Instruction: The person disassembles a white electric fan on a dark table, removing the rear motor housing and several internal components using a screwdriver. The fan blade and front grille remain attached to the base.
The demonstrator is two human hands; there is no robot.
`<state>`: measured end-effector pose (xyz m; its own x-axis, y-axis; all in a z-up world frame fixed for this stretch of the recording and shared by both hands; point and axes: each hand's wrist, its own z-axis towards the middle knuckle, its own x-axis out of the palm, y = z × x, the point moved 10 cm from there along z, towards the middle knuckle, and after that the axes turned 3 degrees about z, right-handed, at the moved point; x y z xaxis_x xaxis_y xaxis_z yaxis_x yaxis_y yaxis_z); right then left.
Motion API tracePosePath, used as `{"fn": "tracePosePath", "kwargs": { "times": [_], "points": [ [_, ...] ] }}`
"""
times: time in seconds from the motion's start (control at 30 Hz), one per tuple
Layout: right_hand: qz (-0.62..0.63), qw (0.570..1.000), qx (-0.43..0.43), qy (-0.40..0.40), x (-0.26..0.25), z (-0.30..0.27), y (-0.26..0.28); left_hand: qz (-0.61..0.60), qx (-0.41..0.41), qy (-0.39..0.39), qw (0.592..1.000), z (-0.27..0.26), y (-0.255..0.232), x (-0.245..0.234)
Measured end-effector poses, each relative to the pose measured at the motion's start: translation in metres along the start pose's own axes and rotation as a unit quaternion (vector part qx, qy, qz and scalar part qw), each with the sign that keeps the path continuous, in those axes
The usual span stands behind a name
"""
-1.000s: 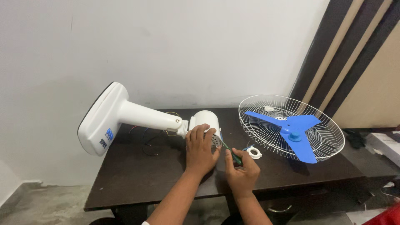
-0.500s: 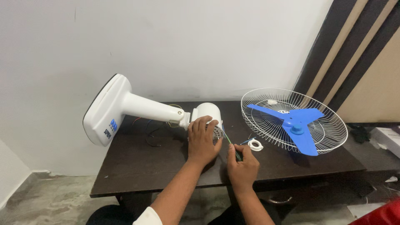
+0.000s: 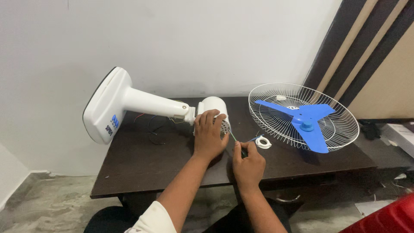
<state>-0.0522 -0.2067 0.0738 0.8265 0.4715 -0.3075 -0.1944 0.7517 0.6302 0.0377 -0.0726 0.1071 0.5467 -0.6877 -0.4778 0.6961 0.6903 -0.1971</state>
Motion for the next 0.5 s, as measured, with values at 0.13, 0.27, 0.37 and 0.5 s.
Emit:
{"fn": "tracePosePath", "kwargs": {
  "times": [0.13, 0.27, 0.37, 0.5],
  "points": [
    [0.075, 0.997, 0.021, 0.0, 0.001, 0.001, -0.004, 0.006, 0.002, 0.001, 1.0, 0.001, 0.001, 0.004],
    [0.063, 0.998, 0.025, 0.02, 0.004, 0.003, -0.003, -0.005, 0.01, -0.002, 1.0, 0.006, -0.002, 0.009],
    [0.034, 0.997, 0.066, 0.029, 0.005, 0.005, -0.01, -0.006, 0.014, 0.014, 1.0, 0.013, -0.006, 0.02],
    [0.053, 0.988, 0.142, 0.039, 0.009, 0.004, -0.026, -0.014, 0.03, 0.001, 0.999, 0.017, -0.014, 0.029]
  ]
}}
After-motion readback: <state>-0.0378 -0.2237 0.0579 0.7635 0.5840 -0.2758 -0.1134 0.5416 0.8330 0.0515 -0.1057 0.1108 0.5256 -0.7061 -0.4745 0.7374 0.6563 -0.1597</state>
